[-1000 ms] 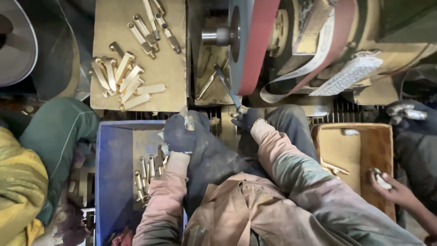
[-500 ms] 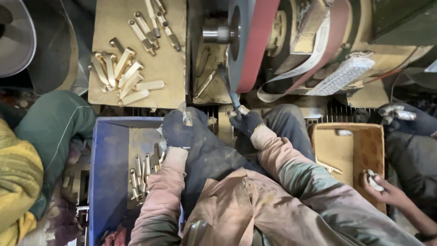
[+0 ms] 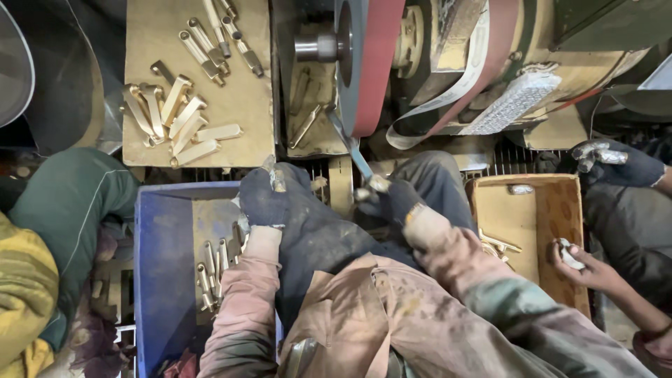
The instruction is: The person sits on the floor and uses a belt sander to smooth the edges of small metal parts. They pick up each part from a pile, press it against the moving belt, and then place it into a cardboard box.
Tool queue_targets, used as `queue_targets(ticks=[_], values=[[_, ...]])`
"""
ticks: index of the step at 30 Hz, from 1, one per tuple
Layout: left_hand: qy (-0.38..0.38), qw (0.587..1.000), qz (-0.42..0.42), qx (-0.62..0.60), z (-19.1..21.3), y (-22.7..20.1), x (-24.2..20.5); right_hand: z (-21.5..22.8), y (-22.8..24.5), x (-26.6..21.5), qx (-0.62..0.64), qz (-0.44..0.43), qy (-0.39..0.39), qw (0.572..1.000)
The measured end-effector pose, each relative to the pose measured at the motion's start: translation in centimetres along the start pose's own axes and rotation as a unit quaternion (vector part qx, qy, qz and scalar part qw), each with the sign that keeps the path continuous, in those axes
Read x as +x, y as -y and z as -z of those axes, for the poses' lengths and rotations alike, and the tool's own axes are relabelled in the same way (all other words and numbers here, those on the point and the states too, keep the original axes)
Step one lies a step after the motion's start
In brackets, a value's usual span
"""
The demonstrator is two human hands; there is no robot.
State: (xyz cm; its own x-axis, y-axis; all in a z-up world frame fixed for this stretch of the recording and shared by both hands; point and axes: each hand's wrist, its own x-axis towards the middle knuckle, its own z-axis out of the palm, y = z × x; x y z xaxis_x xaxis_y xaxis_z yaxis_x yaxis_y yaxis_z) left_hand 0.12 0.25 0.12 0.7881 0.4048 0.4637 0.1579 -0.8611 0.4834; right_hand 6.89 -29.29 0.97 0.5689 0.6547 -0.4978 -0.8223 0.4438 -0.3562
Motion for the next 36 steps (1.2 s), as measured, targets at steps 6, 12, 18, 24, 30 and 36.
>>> queue_targets(ticks=[6,12,18,24,30,36], values=[[-0.043,0.999,-0.024,0.005,-0.3,-0.1,-0.4,-3.3,1.7,-9.8,-0.143,0.004,-0.094,0.985],[-0.055,0.996,-0.058,-0.031,0.3,-0.4,0.0,-3.6,1.9,-17.9,-0.181,0.052,-0.175,0.966],[-0.013,0.999,-0.044,-0.022,0.7,-0.6,0.5,-3.4,1.0,-22.9,-0.139,0.095,-0.248,0.954],[0.016,1.0,0.0,-0.013,0.2,-0.4,0.5,0.0,2.8,-28.2,-0.226,0.165,-0.266,0.923],[-0.022,0.998,-0.05,-0.02,0.3,0.0,0.1,1.2,10.0,-32.4,-0.221,0.015,-0.137,0.965],[0.019,0.999,0.0,-0.03,0.2,0.3,0.2,-0.8,9.8,-32.8,-0.363,0.11,-0.275,0.884]])
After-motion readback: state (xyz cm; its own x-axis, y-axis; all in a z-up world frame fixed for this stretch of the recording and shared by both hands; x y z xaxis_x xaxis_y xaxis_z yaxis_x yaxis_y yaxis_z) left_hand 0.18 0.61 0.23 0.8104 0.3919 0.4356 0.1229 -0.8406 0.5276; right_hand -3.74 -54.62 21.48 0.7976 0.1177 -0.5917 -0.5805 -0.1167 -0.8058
